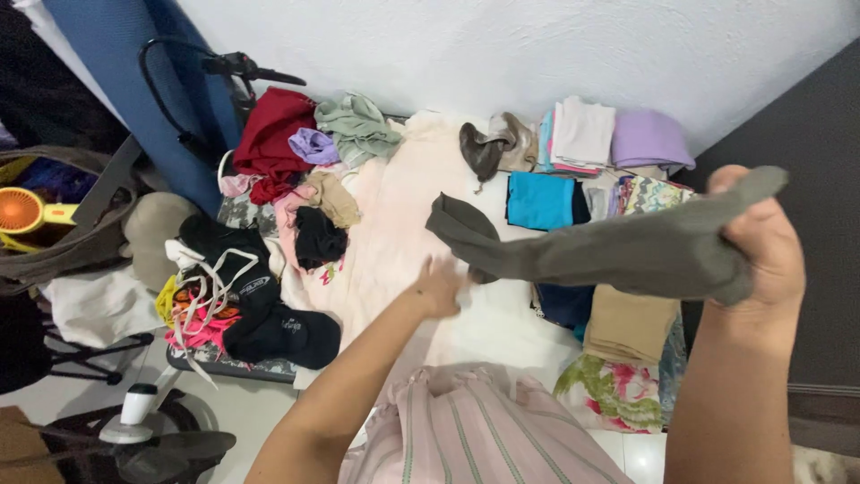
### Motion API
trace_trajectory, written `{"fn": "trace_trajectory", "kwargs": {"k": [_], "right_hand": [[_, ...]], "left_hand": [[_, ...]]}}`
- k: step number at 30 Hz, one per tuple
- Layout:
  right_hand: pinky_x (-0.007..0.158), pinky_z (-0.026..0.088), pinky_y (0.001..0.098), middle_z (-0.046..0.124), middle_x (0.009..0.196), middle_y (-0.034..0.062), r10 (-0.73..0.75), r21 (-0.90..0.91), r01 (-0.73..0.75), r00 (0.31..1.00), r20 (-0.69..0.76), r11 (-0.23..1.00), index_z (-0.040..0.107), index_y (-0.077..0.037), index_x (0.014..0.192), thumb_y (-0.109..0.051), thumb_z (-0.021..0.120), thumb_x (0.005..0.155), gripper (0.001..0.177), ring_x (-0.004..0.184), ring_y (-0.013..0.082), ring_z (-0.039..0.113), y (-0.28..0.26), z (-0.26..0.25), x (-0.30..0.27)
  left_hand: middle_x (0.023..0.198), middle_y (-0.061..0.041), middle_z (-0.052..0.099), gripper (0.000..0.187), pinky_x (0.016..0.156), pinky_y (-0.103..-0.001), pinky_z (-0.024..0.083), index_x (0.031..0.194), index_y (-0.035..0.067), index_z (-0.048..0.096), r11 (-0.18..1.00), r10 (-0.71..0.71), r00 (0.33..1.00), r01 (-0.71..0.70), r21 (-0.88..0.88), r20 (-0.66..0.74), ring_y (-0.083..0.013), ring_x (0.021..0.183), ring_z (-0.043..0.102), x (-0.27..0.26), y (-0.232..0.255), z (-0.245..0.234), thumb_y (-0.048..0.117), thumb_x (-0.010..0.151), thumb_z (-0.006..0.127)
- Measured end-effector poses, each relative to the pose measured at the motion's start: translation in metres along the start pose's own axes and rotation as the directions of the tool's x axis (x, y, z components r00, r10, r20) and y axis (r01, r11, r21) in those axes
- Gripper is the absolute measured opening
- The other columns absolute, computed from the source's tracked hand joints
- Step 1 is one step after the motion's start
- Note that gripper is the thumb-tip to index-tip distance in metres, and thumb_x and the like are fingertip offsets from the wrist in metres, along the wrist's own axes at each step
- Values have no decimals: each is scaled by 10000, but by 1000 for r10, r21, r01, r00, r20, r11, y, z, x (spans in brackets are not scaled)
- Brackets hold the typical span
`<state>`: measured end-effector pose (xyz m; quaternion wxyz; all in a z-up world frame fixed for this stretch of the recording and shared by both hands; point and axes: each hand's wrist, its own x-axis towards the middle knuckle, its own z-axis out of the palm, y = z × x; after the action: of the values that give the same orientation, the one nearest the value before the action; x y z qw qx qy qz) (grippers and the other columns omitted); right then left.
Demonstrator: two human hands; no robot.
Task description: Folding various pieces of laundry, specifically underwear, and placing them into a pile.
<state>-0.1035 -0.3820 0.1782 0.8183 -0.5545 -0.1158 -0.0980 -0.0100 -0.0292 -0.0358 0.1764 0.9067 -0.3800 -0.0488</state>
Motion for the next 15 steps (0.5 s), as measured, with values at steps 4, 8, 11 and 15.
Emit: {"fn": "trace_trajectory", "kwargs": {"k": [4,8,11,15], "right_hand": [[759,602,315,726,976,201,-12,186,-1,998,64,983,563,-7,1102,-82,664,1117,127,908,228,749,-10,-13,-8],[726,606,305,733,942,218,-21,257,-19,988,151,966,573,-17,1087,-98,675,1126,136,894,225,761,-10,-13,-15],[690,617,300,744,909,200,-30,301,-43,972,234,953,589,-33,1083,-118,685,1111,132,865,209,769,-21,0,-12],[746,603,329,723,970,193,-19,269,-21,989,148,963,580,-34,1131,-138,681,1112,146,925,220,750,-55,-36,-21]], "left_hand": [[1473,-111,556,574,1142,-488,295,1426,253,564,984,-54,851,134,-116,522,-300,1390,448,-2,9,24,180,868,679],[1306,-143,633,714,1071,-397,503,1350,103,548,841,10,978,-120,-528,-207,-339,1268,599,6,42,-39,227,718,854],[1356,-190,582,902,1113,-459,433,1399,54,510,804,175,912,-350,-480,-372,-399,1288,543,31,62,-42,283,617,895],[1373,-302,479,1155,1118,-608,259,1446,10,452,857,312,924,-374,-355,-222,-500,1306,422,34,66,-6,393,506,1002]]}}
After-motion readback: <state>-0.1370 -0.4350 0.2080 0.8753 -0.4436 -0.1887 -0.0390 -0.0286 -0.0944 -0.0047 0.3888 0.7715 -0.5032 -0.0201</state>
